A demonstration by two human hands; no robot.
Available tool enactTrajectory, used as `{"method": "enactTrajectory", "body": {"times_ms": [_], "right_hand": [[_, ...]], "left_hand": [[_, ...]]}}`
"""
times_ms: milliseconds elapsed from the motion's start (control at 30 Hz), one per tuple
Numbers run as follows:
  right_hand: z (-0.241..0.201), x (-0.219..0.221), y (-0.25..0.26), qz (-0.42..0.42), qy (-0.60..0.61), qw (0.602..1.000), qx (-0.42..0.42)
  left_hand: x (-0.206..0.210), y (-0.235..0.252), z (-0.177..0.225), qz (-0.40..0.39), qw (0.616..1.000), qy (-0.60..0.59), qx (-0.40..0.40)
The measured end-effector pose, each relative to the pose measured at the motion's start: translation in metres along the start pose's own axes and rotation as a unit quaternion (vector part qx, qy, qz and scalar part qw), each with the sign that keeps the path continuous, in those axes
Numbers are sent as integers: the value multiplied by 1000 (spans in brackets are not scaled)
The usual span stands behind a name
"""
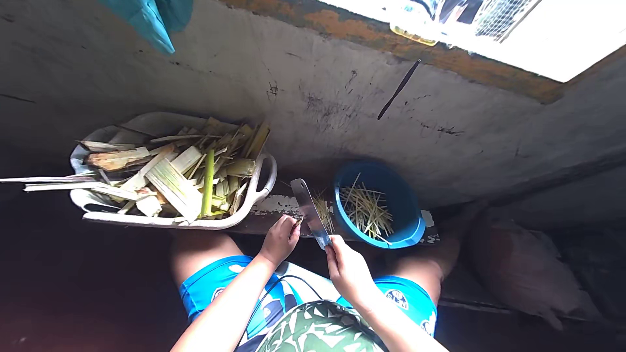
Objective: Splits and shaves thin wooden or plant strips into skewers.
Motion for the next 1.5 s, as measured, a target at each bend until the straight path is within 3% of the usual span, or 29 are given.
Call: {"method": "enactTrajectory", "body": {"times_ms": [800,1200,1300,1400,1500], "right_hand": [[-3,3,1,-15,-10,1000,0],[-10,5,2,-14,-91,996,-19],[-9,7,0,-73,-106,992,9],[11,32,-14,-225,-118,963,93],[27,49,-23,-239,-108,959,111]], "left_hand": [[1,-1,3,-12,1000,5,9],[2,-2,7,-9,1000,17,13],[3,-4,7,-16,1000,21,9],[2,-6,4,-4,1000,19,13],[1,0,2,1,1000,5,21]]}}
Point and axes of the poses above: each hand's wrist, its own y-axis towards the middle knuckle, its own x-axis out of the palm, z = x × y, the point moved 7 cm from there along y, towards the middle knuckle, and after that the axes turned 12 degrees about z, right-handed, at the moved point
